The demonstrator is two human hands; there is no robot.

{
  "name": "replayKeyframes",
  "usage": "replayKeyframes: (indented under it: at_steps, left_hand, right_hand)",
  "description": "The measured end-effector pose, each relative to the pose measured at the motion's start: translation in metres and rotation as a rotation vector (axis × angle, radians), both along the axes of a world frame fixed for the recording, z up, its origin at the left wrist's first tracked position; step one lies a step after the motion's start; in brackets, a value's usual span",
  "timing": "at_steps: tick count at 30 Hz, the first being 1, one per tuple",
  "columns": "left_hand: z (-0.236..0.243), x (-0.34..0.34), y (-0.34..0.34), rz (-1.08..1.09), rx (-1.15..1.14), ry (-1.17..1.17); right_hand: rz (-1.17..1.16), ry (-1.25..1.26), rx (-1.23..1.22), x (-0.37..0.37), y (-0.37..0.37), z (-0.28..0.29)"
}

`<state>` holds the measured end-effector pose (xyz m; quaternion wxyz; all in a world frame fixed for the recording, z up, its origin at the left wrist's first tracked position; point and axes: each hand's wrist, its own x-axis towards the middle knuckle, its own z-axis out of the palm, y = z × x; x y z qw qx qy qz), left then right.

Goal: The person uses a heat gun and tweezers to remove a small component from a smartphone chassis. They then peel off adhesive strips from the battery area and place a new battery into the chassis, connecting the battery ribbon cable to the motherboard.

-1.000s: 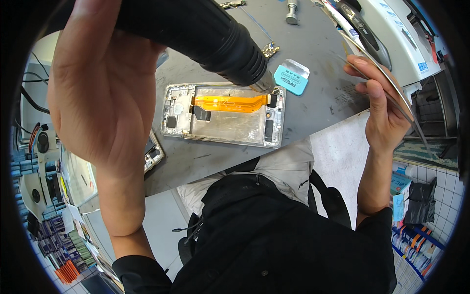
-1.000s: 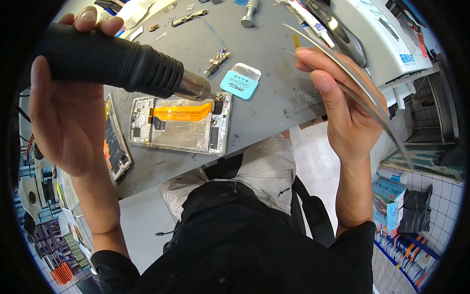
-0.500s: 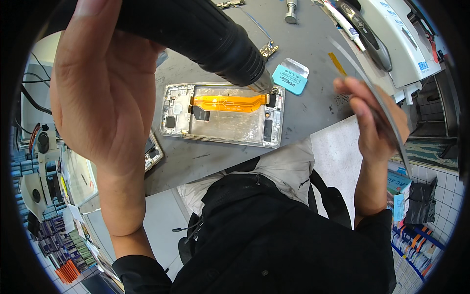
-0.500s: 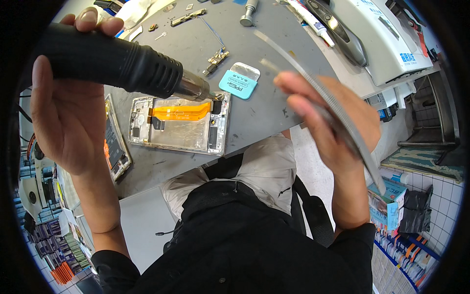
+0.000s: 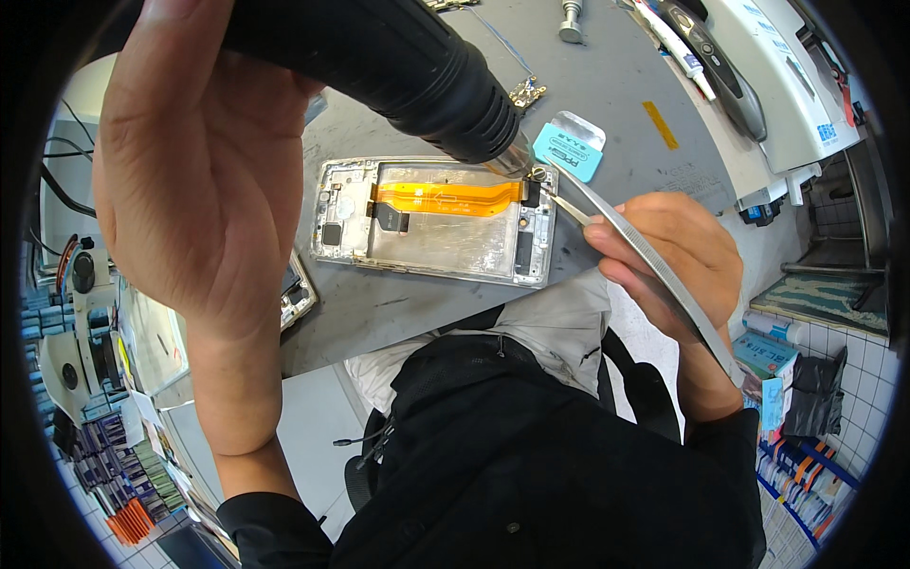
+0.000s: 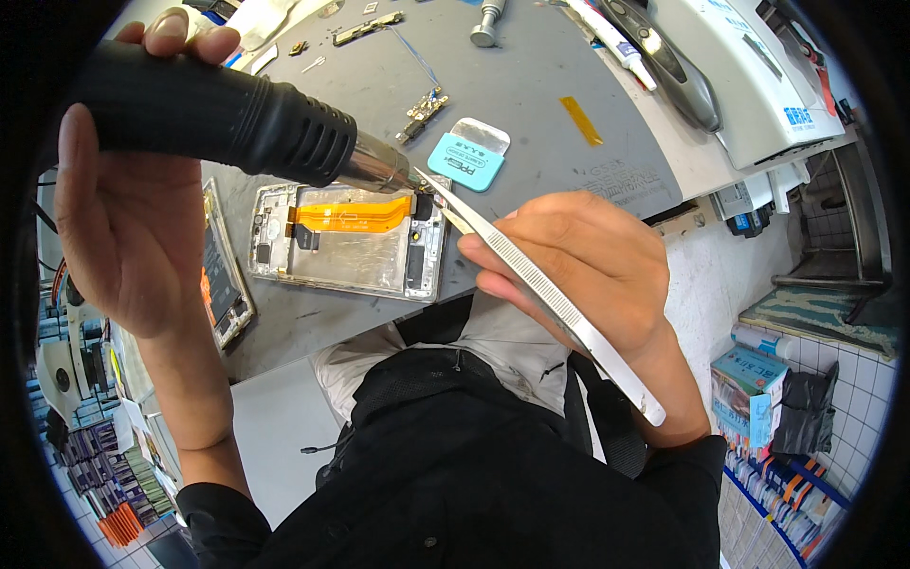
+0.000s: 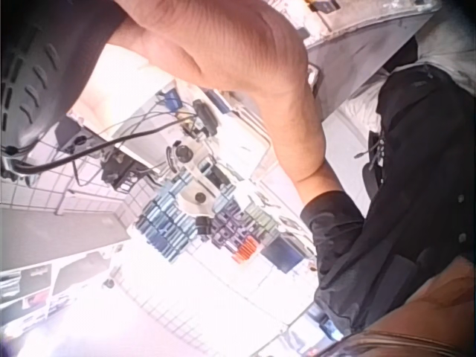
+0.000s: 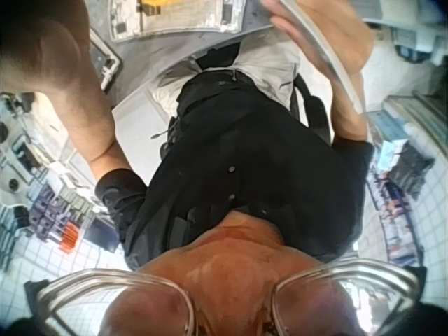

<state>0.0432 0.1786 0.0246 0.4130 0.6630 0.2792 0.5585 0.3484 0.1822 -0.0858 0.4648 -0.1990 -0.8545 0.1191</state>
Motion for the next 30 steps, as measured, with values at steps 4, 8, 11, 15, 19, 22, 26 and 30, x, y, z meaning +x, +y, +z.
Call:
replayKeyframes:
  at_steps: [4,8,11,15,19,22,26,30]
  left_hand:
    - [0.000,0.000,0.000,0.004,0.004,-0.002]
    - [0.000,-0.001,0.003,0.008,0.011,-0.003]
    - [-0.001,0.001,0.004,0.002,0.016,-0.007]
    - [0.003,-0.002,0.002,0.012,0.024,-0.006]
    - [0.001,0.004,0.004,0.015,0.026,-0.012]
    - [0.001,0.003,0.006,0.014,0.030,-0.014]
    - [0.001,0.003,0.003,0.016,0.034,-0.015]
    - [0.000,0.001,0.004,0.014,0.032,-0.017]
  right_hand:
    - [-0.012,-0.026,-0.009,-0.001,-0.001,0.000]
    - [-0.017,-0.021,-0.015,-0.001,-0.001,-0.002]
    - [-0.012,-0.010,0.007,0.000,0.001,-0.004]
    - [0.058,0.070,-0.059,0.007,0.001,0.000]
    - [0.060,0.176,-0.209,0.022,-0.003,-0.011]
    - [0.086,0.294,-0.359,0.026,-0.010,-0.011]
    - [0.037,0.192,-0.302,0.030,-0.008,-0.005]
    - [0.006,0.159,-0.317,0.023,-0.019,-0.006]
